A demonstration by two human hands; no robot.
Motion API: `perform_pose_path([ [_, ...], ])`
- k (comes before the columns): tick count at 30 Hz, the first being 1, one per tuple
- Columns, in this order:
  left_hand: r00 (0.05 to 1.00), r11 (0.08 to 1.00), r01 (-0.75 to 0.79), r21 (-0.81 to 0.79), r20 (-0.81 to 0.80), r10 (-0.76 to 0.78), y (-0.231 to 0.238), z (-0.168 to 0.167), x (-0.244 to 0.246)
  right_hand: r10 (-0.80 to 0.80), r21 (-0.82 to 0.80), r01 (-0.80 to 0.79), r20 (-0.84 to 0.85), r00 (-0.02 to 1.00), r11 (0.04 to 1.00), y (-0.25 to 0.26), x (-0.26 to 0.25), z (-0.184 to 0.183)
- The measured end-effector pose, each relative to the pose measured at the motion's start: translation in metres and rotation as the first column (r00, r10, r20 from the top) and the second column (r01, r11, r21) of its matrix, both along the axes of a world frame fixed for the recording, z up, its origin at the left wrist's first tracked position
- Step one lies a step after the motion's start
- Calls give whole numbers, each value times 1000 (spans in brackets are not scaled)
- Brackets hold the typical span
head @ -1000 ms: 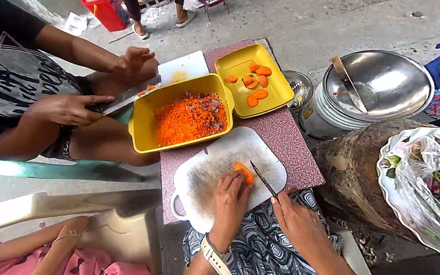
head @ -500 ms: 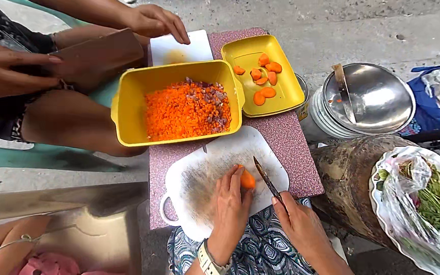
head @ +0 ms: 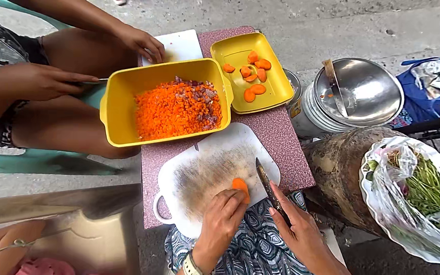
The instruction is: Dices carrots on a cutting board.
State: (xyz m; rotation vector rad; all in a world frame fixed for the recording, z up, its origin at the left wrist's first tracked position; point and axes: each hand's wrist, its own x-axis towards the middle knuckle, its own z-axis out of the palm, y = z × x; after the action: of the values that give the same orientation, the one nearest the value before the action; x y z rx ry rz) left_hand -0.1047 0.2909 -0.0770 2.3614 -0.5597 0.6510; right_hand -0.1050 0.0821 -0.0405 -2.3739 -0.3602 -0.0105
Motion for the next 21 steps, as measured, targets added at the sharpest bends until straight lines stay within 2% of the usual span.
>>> perform_pose_path([
  [4, 993, 992, -118, 49, 26, 117, -2, -4, -4, 20, -27, -20, 18, 1000, 999, 6, -4, -3],
  [7, 996, 996, -73, 60, -39, 75, -11, -8, -7, 28, -60, -25, 38, 999, 998, 9, -3, -1],
  [9, 995, 999, -52, -6, -89, 52, -17, -9, -9, 29, -72, -27, 35, 999, 997, 10, -1, 1],
  [12, 979, 983, -140, -119, -169, 119, -19, 0, -5, 22, -115, -17, 48, 999, 993, 10, 3, 2],
  [15, 954, 977, -197, -80, -247, 172, -16, 3, 7, 20, -168, -8, 67, 998, 986, 13, 6, 3],
  [21, 944, 965, -239, -109, -259, 204, -23, -4, 13, 21, -212, -1, 94, 995, 977, 27, 16, 3],
])
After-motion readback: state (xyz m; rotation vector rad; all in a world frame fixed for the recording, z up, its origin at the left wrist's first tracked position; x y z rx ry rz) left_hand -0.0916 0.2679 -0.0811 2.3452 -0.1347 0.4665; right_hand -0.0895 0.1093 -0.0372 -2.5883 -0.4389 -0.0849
